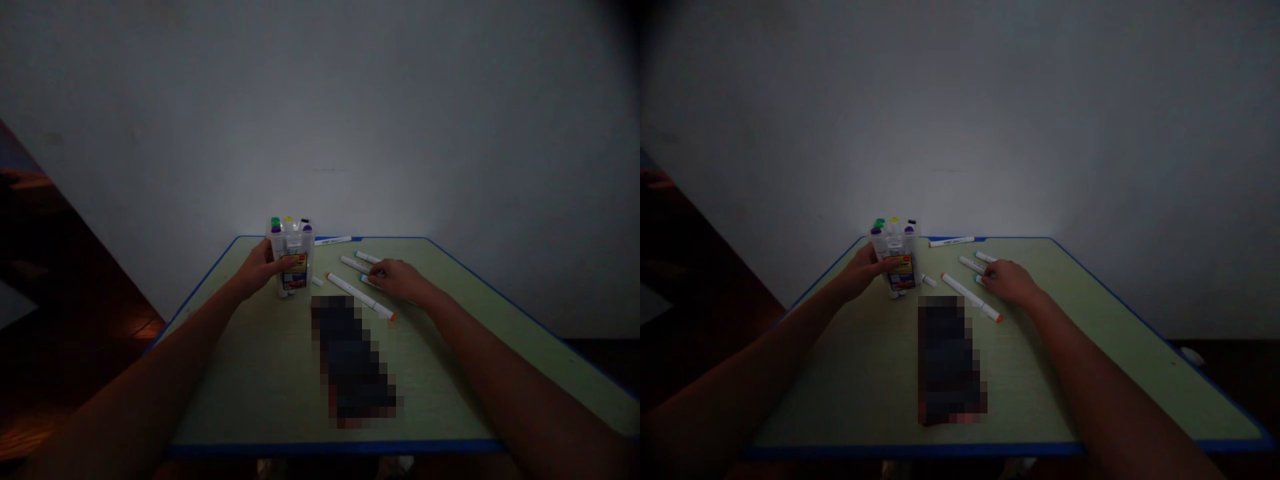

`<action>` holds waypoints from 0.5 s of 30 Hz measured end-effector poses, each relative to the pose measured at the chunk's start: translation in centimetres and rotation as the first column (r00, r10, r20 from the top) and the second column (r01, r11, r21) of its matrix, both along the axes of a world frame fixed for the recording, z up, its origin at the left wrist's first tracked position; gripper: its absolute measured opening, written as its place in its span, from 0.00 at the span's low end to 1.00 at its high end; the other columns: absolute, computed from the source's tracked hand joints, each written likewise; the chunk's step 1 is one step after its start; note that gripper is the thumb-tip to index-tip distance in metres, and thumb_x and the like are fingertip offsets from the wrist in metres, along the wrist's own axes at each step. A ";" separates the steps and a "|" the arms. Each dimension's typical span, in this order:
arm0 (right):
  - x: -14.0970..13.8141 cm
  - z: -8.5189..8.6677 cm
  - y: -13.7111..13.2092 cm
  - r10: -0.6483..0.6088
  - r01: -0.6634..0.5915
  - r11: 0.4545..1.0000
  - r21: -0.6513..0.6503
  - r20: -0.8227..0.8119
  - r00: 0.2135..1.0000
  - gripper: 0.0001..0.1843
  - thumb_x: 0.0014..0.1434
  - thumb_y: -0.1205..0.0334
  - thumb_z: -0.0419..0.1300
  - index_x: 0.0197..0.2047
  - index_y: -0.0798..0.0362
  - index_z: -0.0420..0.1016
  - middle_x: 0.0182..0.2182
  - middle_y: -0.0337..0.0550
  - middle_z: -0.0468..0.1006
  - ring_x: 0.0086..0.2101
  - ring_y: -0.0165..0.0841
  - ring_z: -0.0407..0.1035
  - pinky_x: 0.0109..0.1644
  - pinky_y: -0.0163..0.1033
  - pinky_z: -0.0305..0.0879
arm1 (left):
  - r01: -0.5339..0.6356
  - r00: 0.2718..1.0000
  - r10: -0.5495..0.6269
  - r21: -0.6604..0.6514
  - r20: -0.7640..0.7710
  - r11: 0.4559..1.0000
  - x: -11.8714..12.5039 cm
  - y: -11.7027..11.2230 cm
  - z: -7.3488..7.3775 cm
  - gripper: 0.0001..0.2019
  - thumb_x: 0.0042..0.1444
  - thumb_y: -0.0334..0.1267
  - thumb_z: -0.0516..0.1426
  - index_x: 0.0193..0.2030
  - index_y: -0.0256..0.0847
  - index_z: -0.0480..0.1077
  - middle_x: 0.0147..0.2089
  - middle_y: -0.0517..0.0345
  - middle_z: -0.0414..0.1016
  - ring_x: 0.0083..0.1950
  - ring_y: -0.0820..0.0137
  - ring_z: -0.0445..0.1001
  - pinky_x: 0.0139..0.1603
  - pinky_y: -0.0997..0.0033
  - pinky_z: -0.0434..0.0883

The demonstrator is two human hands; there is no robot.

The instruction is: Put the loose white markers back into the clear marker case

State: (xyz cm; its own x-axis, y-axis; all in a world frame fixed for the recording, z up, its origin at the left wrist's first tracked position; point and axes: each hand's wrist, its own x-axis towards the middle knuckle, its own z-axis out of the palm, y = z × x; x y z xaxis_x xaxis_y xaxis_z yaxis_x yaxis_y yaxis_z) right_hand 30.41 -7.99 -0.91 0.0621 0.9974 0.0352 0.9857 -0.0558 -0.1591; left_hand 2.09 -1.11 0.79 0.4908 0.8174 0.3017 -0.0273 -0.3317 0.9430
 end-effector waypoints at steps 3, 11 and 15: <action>-0.3 0.7 -0.1 0.000 0.002 0.998 0.056 -0.037 0.999 0.14 0.58 0.59 0.55 0.42 0.54 0.78 0.43 0.50 0.77 0.42 0.37 0.70 0.45 0.37 0.62 | -0.007 1.000 0.007 -0.020 -0.013 1.000 -0.1 0.0 0.2 0.23 0.42 0.41 0.65 0.44 0.35 0.67 0.45 0.49 0.76 0.44 0.59 0.75 0.47 0.56 0.71; -4.8 1.0 -9.3 0.487 -0.342 0.816 0.466 -0.234 0.842 0.14 0.61 0.59 0.52 0.47 0.46 0.75 0.53 0.46 0.70 0.53 0.36 0.63 0.56 0.44 0.61 | -0.008 1.000 0.007 -0.022 -0.030 1.000 -0.3 -0.1 0.3 0.23 0.43 0.44 0.64 0.44 0.35 0.67 0.44 0.50 0.77 0.45 0.59 0.75 0.46 0.58 0.72; -5.2 -1.3 -13.9 0.526 -0.392 0.787 0.476 -0.186 0.830 0.13 0.60 0.60 0.52 0.45 0.41 0.75 0.56 0.43 0.67 0.58 0.38 0.57 0.57 0.48 0.62 | 0.004 1.000 -0.004 -0.023 -0.022 1.000 -0.3 0.0 0.2 0.24 0.42 0.44 0.65 0.45 0.36 0.68 0.46 0.49 0.77 0.45 0.59 0.75 0.45 0.59 0.72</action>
State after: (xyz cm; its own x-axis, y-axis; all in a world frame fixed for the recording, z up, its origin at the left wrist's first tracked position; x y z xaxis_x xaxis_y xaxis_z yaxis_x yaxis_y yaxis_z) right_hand 25.22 -21.85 -2.21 -0.3254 0.8067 0.4933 0.7768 0.5255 -0.3470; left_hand 1.75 -1.09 0.99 0.5002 0.8220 0.2723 -0.0081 -0.3100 0.9507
